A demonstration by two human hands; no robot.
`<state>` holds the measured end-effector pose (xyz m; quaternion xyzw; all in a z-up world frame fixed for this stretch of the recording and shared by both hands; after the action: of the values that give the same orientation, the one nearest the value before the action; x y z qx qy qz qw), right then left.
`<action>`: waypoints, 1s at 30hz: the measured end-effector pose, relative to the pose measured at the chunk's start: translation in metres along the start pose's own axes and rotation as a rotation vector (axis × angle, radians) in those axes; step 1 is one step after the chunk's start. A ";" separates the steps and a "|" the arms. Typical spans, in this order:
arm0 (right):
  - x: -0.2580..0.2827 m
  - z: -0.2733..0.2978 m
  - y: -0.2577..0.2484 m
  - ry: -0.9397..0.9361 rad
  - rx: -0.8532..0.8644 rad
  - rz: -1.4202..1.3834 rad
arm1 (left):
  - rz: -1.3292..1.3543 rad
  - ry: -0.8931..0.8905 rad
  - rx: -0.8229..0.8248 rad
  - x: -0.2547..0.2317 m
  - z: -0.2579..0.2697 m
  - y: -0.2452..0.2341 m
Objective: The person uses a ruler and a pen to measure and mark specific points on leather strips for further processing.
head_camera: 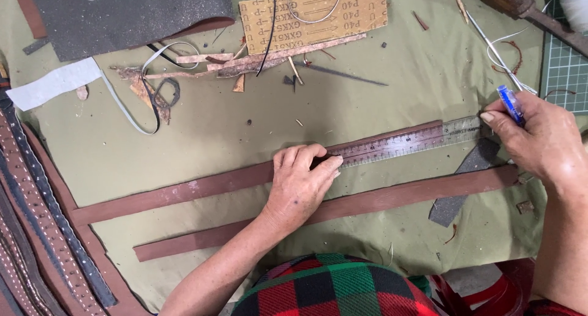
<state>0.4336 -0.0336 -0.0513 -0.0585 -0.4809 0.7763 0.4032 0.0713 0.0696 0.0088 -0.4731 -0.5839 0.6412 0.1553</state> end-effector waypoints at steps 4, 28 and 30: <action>-0.001 0.000 0.001 0.016 0.024 0.009 | -0.011 -0.010 0.005 0.001 0.001 0.003; -0.001 -0.004 0.002 -0.021 0.022 0.025 | -0.087 0.028 0.086 -0.020 0.004 0.020; -0.004 -0.006 0.004 -0.035 0.007 0.027 | -0.069 0.042 0.092 -0.024 0.004 0.022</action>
<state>0.4365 -0.0327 -0.0589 -0.0498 -0.4844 0.7842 0.3845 0.0880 0.0433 -0.0012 -0.4585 -0.5664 0.6514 0.2112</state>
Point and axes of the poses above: each hand's wrist, its own z-axis away from the middle knuckle, its own y-axis out of the palm, x = y × z, the point moved 8 cm from there along -z, towards the middle knuckle, and after that the axes turned 6 degrees about x, right-handed, at the moved point
